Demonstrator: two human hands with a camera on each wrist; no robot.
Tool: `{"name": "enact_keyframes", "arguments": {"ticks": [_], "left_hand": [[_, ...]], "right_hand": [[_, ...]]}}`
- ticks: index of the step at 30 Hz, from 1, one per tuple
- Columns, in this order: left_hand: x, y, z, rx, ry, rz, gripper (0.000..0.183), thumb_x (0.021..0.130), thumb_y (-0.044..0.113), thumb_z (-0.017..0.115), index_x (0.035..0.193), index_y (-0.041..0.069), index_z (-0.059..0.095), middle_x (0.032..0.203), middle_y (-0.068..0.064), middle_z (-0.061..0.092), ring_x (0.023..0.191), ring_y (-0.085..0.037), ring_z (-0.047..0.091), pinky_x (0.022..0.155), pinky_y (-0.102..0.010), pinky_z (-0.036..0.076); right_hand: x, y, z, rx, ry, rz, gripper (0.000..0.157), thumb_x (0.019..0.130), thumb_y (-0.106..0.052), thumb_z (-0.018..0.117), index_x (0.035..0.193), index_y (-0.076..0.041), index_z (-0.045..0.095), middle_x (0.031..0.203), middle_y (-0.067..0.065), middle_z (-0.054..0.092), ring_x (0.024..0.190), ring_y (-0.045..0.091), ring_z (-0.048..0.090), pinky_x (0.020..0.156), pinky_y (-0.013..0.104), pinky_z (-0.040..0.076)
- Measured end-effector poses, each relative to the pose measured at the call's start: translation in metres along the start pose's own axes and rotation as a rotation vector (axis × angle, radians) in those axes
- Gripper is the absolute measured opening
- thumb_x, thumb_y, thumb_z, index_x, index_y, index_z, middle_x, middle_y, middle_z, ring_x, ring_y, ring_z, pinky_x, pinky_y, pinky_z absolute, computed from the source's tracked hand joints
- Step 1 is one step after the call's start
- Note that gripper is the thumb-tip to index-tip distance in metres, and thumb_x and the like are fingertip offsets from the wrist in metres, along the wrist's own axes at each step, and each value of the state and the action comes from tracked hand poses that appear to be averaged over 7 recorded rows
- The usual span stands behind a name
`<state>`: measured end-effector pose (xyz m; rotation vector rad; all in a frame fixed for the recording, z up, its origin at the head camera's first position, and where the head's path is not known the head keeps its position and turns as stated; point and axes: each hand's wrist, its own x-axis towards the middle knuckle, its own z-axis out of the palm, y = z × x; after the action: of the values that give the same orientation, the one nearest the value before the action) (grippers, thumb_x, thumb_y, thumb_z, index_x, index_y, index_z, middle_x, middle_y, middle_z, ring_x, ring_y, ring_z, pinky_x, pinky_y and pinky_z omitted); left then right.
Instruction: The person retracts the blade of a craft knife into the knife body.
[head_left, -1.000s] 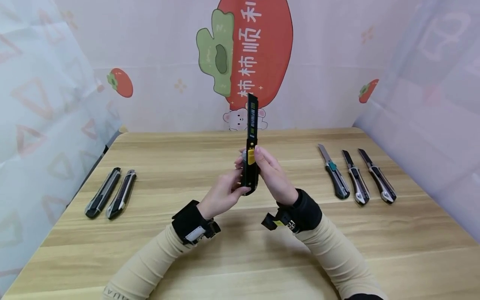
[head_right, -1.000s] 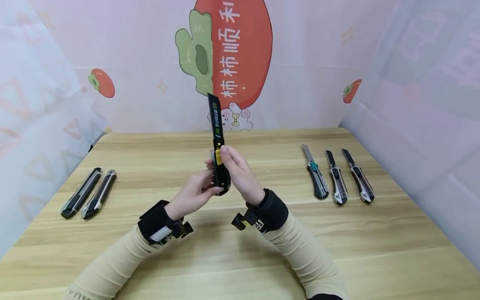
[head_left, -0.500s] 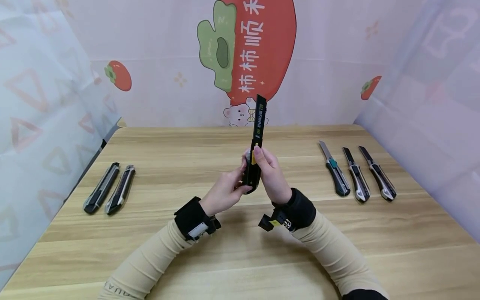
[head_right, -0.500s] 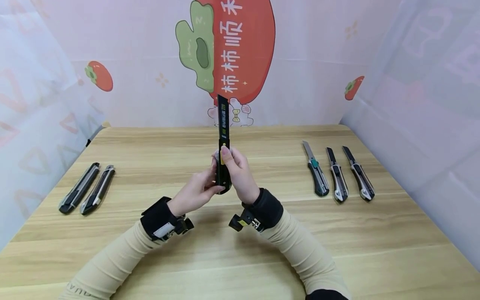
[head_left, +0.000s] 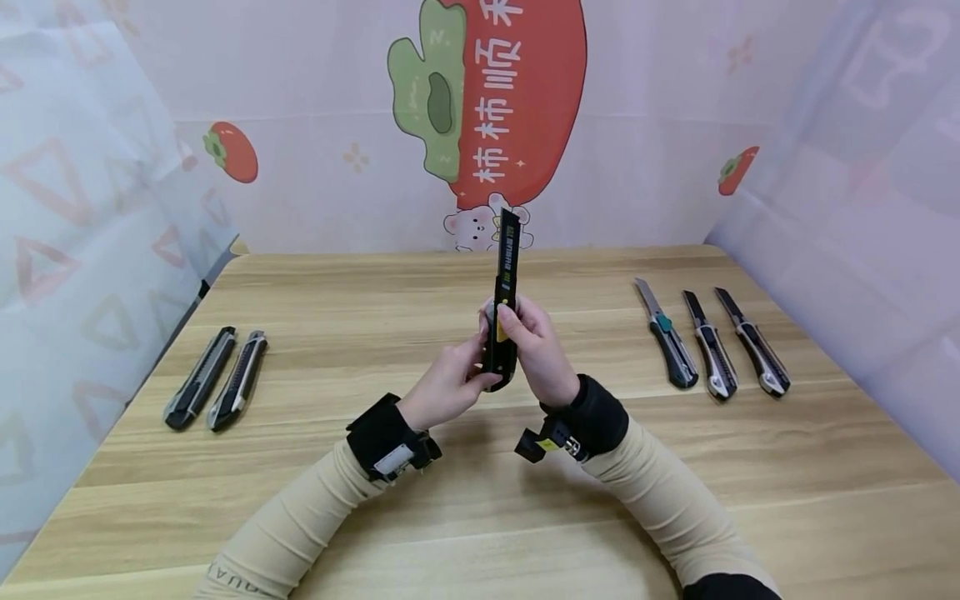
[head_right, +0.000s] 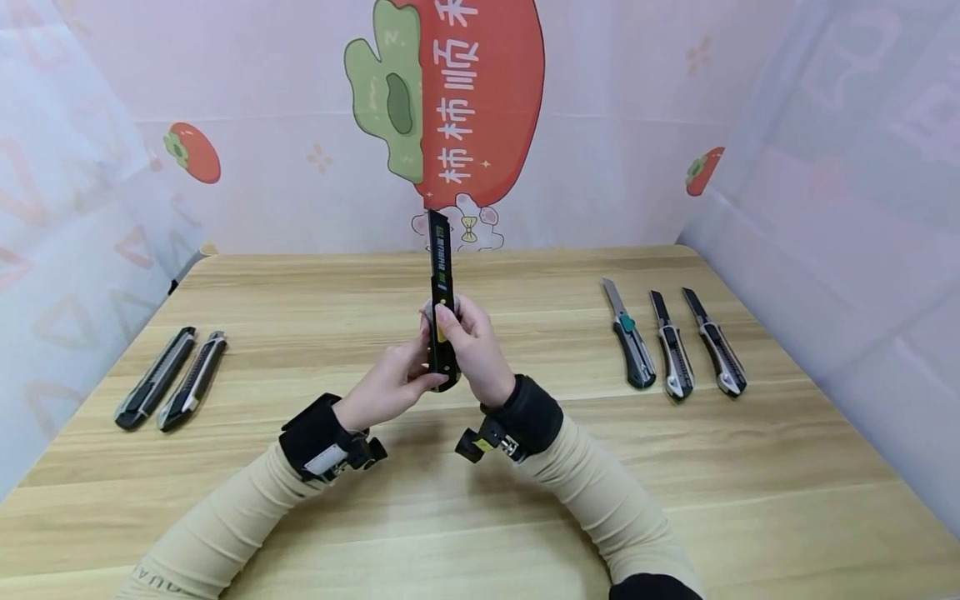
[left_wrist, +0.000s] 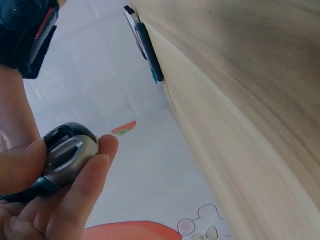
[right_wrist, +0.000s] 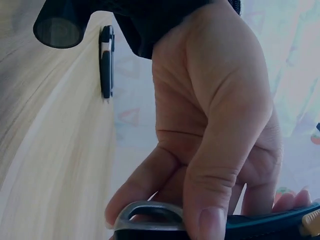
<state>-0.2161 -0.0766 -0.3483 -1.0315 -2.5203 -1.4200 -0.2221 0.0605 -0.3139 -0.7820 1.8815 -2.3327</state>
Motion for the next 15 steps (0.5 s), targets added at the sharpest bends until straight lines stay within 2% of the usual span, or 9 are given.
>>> {"name": "enact_keyframes", "arguments": {"ticks": [5, 9, 15], "left_hand": [[-0.0004, -0.0011, -0.0024, -0.007, -0.001, -0.026, 0.039, 0.078, -0.002, 0.056, 0.116, -0.003, 0.045, 0.106, -0.018, 0.058, 0.09, -0.025, 0.06, 0.071, -0.021, 0.05], [-0.0005, -0.0004, -0.0039, -0.002, 0.0, -0.021, 0.036, 0.078, -0.003, 0.056, 0.113, -0.003, 0.047, 0.105, -0.017, 0.058, 0.093, -0.024, 0.059, 0.073, -0.022, 0.05], [-0.0003, 0.0004, -0.0051, 0.002, -0.012, -0.035, 0.038, 0.079, -0.003, 0.055, 0.115, -0.002, 0.045, 0.106, -0.018, 0.058, 0.093, -0.024, 0.059, 0.073, -0.022, 0.05]], "right_hand": [[0.0017, 0.0023, 0.0005, -0.003, -0.024, -0.01, 0.015, 0.093, -0.013, 0.033, 0.093, -0.006, 0.046, 0.078, 0.0, 0.05, 0.074, 0.013, 0.046, 0.072, 0.023, 0.038], [0.0023, 0.002, 0.0, -0.029, -0.055, -0.024, 0.016, 0.093, -0.014, 0.034, 0.096, -0.002, 0.045, 0.08, 0.0, 0.049, 0.076, 0.013, 0.045, 0.074, 0.023, 0.037], [0.002, 0.0013, -0.0019, -0.046, -0.083, -0.023, 0.013, 0.092, -0.008, 0.034, 0.098, -0.001, 0.044, 0.083, 0.0, 0.05, 0.079, 0.013, 0.046, 0.076, 0.023, 0.037]]}}
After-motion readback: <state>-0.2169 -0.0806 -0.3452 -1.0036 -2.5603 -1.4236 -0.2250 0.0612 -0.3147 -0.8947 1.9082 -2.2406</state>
